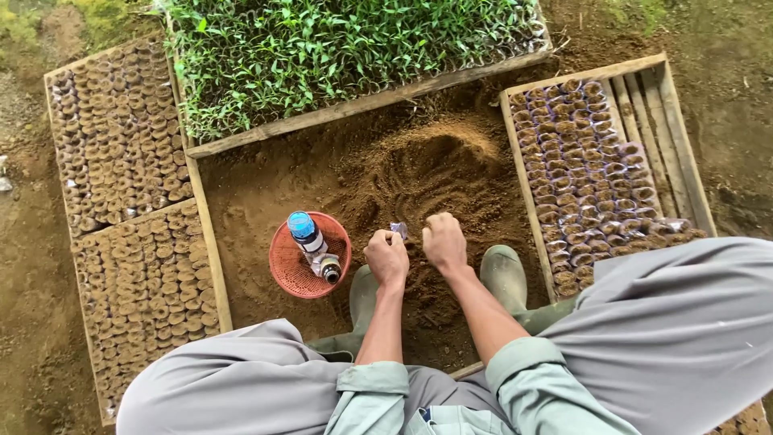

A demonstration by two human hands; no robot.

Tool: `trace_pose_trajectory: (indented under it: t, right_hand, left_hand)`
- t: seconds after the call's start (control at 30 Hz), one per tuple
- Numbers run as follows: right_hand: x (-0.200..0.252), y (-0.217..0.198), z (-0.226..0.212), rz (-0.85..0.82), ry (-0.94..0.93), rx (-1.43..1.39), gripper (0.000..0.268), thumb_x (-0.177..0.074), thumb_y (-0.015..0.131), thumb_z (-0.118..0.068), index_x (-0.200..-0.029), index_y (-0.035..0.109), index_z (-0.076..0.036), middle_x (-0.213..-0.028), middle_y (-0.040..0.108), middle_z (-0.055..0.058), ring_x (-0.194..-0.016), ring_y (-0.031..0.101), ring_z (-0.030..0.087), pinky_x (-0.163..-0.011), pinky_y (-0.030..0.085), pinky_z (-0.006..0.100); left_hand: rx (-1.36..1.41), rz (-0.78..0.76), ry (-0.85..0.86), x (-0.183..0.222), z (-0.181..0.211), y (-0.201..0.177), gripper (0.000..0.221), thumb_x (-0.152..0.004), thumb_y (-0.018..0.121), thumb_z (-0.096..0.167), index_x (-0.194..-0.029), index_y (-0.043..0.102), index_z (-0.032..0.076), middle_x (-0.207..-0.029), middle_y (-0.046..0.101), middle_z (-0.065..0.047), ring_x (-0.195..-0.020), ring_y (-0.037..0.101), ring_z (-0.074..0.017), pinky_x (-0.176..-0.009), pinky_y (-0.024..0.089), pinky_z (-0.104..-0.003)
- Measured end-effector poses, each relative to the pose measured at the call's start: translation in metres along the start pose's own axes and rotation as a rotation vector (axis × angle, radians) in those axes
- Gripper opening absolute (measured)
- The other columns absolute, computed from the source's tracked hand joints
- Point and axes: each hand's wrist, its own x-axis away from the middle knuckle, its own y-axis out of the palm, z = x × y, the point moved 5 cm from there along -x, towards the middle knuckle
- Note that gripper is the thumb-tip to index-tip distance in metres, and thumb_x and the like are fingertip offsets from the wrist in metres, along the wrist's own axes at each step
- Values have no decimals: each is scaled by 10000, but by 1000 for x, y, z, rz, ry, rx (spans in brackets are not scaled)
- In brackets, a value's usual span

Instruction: Wrapping small soil blocks in plastic film and placing them into a wooden tray for seedling preparation.

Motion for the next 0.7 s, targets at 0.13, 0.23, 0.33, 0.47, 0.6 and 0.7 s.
trace_pose_trajectory:
  t: [0.13, 0.23, 0.33, 0.47, 0.6, 0.7]
  right_hand:
    - [9, 2, -40, -1, -247, 130, 384, -974, 604, -170, -1335, 609, -39, -1350, 571, 240, -1300, 546, 391, -979, 542, 508]
    - [19, 27, -37, -140, -320, 293, 583, -966, 644, -304, -1487, 471, -109, -1543, 410, 217, -1454, 401, 388, -1152, 393, 539]
    - [38, 29, -29, -165, -383, 421, 572, -967, 662, -310, -1471, 500, -92, -1584, 366, 240, -1483, 364, 395, -1198, 335, 535]
    - [55, 40, -9, -129, -508, 459, 500, -968, 623, -214, -1425, 528, -35, -1514, 412, 288, -1427, 425, 425, -1133, 415, 498]
    - [53, 75, 28, 81, -649, 559, 245, -867, 538, -153, -1107, 531, -106, -1040, 481, 88, -987, 547, 280, -835, 487, 356]
    - [54, 41, 19, -68, -397, 246, 81, -933, 510, -77, -983, 553, -124, -931, 483, 49, -892, 596, 261, -678, 595, 392]
  left_hand:
    - [-27, 7, -13, -2, 0, -6, 69, -841, 724, 135, -776, 732, 114, -692, 732, -116, -732, 745, -349, -611, 598, -467]
    - [-13, 17, -17, -3, -2, -9, 86, -809, 681, 126, -742, 729, 104, -691, 727, -136, -755, 733, -385, -645, 588, -492]
    - [2, 10, -14, -6, -10, 0, 97, -807, 659, 126, -753, 731, 91, -716, 731, -164, -787, 729, -408, -672, 581, -513]
    - [-27, 18, 0, -5, -3, 0, 113, -807, 645, 138, -724, 721, 130, -685, 720, -126, -760, 727, -383, -662, 595, -491]
    - [-36, 18, 6, -6, -10, 7, 115, -794, 629, 143, -721, 717, 135, -699, 724, -142, -781, 727, -404, -691, 590, -506]
    - [-67, 8, 22, -5, -13, 10, 118, -800, 622, 166, -734, 718, 144, -731, 729, -161, -820, 725, -418, -725, 588, -520]
